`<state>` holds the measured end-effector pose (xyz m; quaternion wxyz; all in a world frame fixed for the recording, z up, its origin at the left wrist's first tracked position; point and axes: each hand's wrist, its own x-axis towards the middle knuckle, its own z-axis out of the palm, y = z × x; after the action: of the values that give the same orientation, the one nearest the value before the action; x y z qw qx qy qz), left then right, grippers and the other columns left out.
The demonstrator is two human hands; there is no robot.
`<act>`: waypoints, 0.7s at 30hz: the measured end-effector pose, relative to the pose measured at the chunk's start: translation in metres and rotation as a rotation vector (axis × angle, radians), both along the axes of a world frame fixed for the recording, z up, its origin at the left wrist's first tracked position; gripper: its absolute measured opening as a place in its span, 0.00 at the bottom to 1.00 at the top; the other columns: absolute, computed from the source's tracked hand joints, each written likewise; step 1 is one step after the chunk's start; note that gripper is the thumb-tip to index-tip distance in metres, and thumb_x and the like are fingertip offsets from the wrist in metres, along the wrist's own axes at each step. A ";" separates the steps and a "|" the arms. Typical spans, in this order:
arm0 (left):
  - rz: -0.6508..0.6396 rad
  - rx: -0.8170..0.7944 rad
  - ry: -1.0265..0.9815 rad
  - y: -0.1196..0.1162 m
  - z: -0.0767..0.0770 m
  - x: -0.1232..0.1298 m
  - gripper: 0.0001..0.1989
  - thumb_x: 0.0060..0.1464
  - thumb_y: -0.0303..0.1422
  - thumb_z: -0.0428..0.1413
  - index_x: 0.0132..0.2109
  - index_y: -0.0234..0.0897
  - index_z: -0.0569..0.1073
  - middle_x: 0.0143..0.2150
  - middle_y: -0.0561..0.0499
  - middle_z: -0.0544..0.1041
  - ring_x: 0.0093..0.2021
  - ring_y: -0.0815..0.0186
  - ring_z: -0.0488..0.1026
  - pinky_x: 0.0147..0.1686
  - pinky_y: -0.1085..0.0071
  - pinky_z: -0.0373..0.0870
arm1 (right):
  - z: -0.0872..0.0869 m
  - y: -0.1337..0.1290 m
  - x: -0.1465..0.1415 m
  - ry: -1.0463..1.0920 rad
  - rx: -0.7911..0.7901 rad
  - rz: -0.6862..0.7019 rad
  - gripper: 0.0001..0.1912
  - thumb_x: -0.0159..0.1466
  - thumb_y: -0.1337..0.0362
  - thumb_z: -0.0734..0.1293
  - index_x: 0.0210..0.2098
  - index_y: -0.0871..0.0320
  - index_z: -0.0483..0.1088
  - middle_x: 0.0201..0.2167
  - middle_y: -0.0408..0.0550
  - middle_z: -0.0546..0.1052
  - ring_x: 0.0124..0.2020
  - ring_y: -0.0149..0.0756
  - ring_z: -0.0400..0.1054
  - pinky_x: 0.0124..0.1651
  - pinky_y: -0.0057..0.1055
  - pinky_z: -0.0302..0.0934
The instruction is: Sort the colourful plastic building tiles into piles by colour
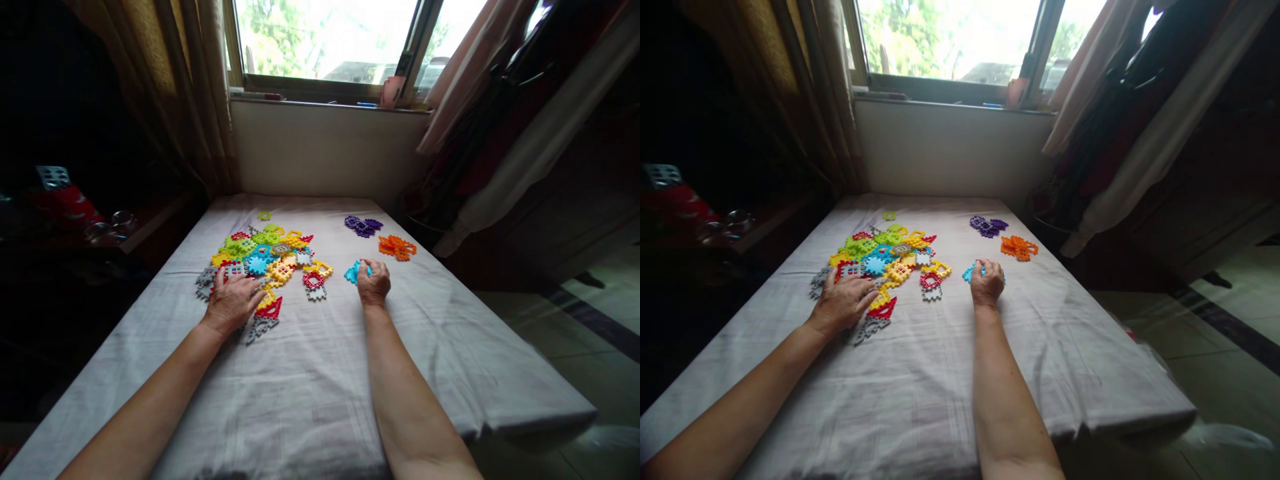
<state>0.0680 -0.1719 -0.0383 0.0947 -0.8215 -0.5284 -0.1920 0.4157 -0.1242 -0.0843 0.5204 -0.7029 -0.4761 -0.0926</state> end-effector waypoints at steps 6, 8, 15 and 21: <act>0.176 -0.082 0.089 0.042 0.020 0.000 0.17 0.60 0.39 0.53 0.53 0.43 0.77 0.60 0.43 0.76 0.62 0.49 0.68 0.67 0.43 0.46 | 0.001 -0.002 -0.003 0.005 0.036 0.052 0.13 0.64 0.63 0.61 0.35 0.58 0.77 0.38 0.55 0.79 0.44 0.44 0.72 0.53 0.40 0.64; 0.209 -0.178 0.158 0.059 0.024 0.003 0.22 0.57 0.40 0.56 0.59 0.42 0.74 0.66 0.42 0.70 0.68 0.47 0.62 0.67 0.42 0.44 | 0.000 -0.001 0.000 0.018 0.041 0.045 0.12 0.63 0.63 0.61 0.35 0.58 0.77 0.38 0.55 0.79 0.44 0.44 0.72 0.53 0.40 0.64; 0.165 -0.323 0.228 0.084 0.028 0.008 0.22 0.53 0.40 0.58 0.55 0.45 0.76 0.59 0.45 0.77 0.63 0.48 0.68 0.68 0.41 0.40 | 0.000 -0.002 0.006 0.048 0.045 0.015 0.13 0.63 0.63 0.61 0.34 0.59 0.77 0.37 0.55 0.79 0.44 0.45 0.72 0.52 0.40 0.66; 0.199 -0.274 0.143 0.080 0.035 -0.005 0.30 0.53 0.42 0.58 0.63 0.45 0.70 0.62 0.43 0.74 0.63 0.49 0.68 0.65 0.48 0.54 | 0.013 -0.006 -0.004 0.076 0.018 0.064 0.15 0.64 0.62 0.60 0.36 0.59 0.77 0.38 0.56 0.80 0.43 0.44 0.73 0.51 0.40 0.66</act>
<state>0.0626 -0.0922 -0.0031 0.0380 -0.7819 -0.6203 -0.0491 0.4120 -0.1306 -0.0714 0.5472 -0.6856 -0.4772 -0.0536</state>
